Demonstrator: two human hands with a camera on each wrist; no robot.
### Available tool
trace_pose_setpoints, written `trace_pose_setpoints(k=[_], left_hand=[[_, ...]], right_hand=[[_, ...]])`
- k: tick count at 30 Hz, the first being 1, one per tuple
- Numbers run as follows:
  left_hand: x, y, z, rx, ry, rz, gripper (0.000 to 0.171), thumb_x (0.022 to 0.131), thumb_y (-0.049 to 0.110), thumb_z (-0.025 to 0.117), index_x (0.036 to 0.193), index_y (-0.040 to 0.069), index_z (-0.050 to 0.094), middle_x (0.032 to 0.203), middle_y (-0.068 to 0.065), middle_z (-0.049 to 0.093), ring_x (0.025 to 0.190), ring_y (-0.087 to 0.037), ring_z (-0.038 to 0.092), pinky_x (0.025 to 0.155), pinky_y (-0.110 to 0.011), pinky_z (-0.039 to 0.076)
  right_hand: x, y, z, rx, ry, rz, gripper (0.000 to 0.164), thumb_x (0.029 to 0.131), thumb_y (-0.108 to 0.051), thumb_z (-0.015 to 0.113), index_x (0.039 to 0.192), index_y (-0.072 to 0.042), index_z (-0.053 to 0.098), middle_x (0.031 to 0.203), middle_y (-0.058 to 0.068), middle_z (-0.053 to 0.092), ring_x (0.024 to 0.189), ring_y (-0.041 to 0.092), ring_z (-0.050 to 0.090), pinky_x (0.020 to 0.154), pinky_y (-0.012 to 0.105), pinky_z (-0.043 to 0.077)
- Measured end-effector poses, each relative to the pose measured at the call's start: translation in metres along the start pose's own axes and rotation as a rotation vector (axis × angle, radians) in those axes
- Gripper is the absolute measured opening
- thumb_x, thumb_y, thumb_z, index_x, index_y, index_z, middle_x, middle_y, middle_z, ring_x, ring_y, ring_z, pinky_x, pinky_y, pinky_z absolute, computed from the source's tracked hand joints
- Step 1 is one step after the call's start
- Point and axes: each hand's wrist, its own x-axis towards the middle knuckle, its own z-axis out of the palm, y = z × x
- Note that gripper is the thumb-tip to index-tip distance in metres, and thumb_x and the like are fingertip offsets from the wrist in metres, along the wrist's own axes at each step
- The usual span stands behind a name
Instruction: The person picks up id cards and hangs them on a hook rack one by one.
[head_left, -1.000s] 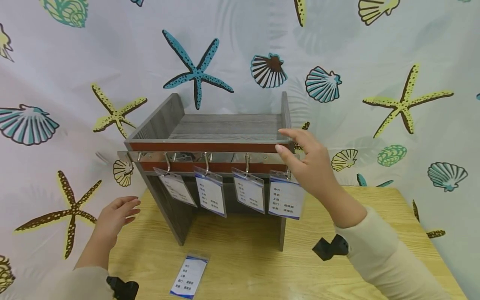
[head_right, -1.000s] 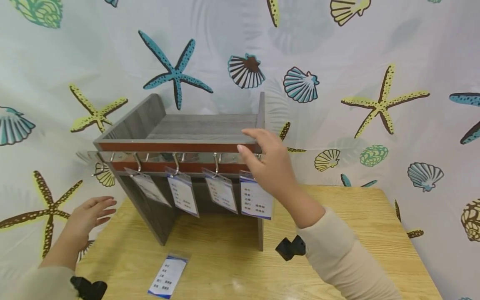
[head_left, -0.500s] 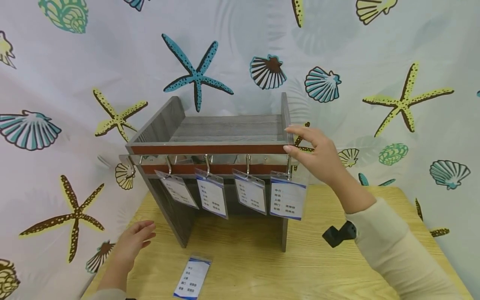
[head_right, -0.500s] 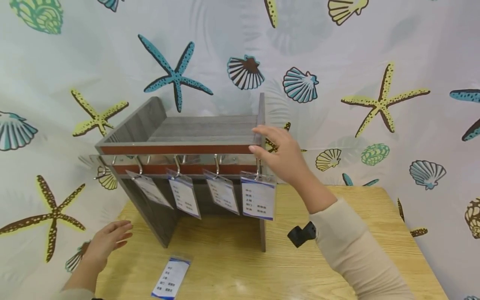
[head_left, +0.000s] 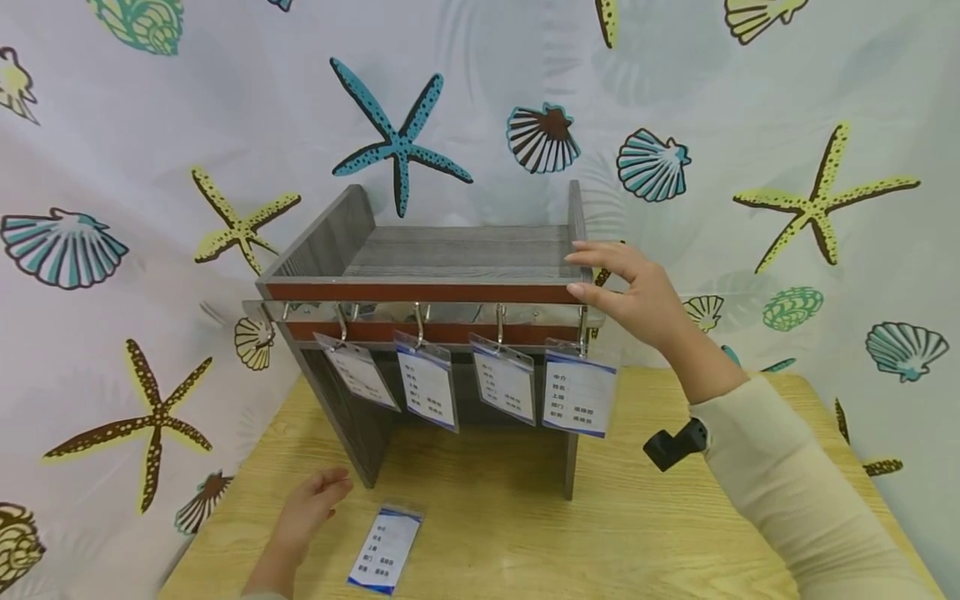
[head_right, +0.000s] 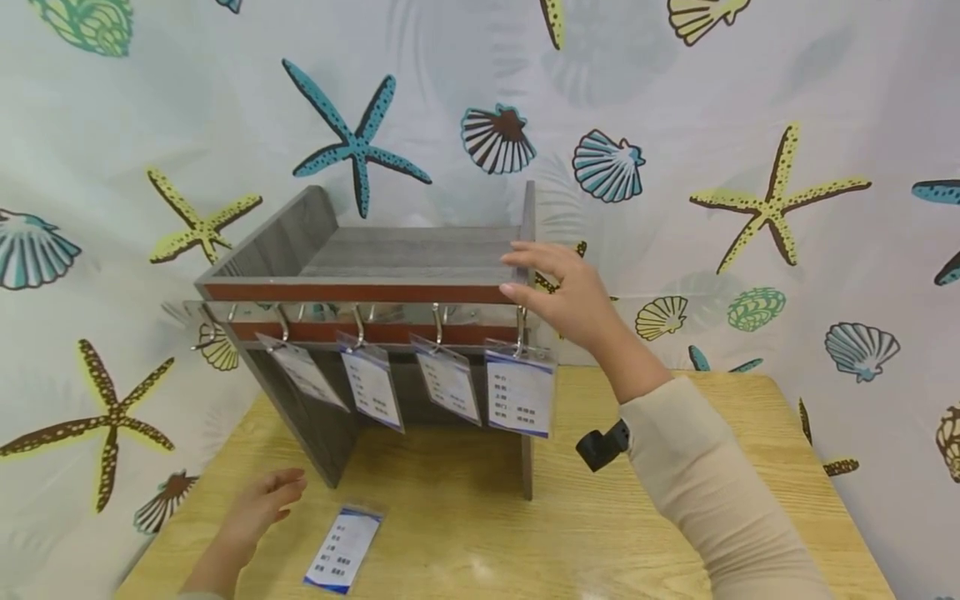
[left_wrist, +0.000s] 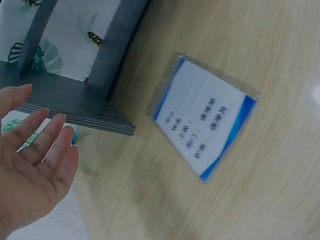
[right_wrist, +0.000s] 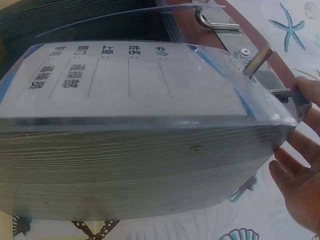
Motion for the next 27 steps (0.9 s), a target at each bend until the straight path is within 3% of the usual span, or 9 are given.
trace_pose_setpoints(k=[10,15,21,27], left_hand=[[0.004,-0.027,0.026,0.098,-0.032,-0.040,0.054,0.086,0.031,0.051,0.119,-0.009,0.041,0.108,-0.022,0.052,0.101,-0.040,0.044,0.080,-0.052,0.035],[0.009,-0.042,0.036,0.091,-0.048,-0.105,0.053,0.085,0.026,0.052,0.120,-0.010,0.038,0.116,-0.030,0.042,0.104,-0.044,0.040,0.083,-0.055,0.032],[0.013,-0.058,0.048,0.179,-0.003,-0.128,0.058,0.080,0.026,0.058,0.117,-0.014,0.038,0.117,-0.035,0.037,0.104,-0.046,0.039,0.085,-0.051,0.031],[0.015,-0.067,0.056,0.261,0.052,-0.086,0.063,0.075,0.025,0.064,0.115,-0.017,0.038,0.113,-0.038,0.039,0.078,-0.032,0.054,0.070,-0.040,0.042]], right_hand=[[0.002,0.002,0.000,0.135,0.028,-0.057,0.030,0.081,-0.006,0.060,0.110,0.000,0.057,0.123,0.009,0.046,0.117,0.016,0.035,0.093,0.032,0.032],[0.001,0.007,0.002,0.155,0.039,-0.078,0.025,0.080,-0.003,0.060,0.104,0.003,0.060,0.121,0.011,0.048,0.119,0.015,0.033,0.092,0.029,0.033],[0.000,0.010,0.006,0.210,0.052,-0.071,0.024,0.080,0.000,0.059,0.103,0.006,0.059,0.121,0.012,0.047,0.120,0.014,0.033,0.090,0.028,0.034],[0.000,0.012,0.007,0.228,0.047,-0.061,0.024,0.080,0.000,0.058,0.104,0.005,0.059,0.121,0.012,0.047,0.120,0.013,0.032,0.090,0.028,0.034]])
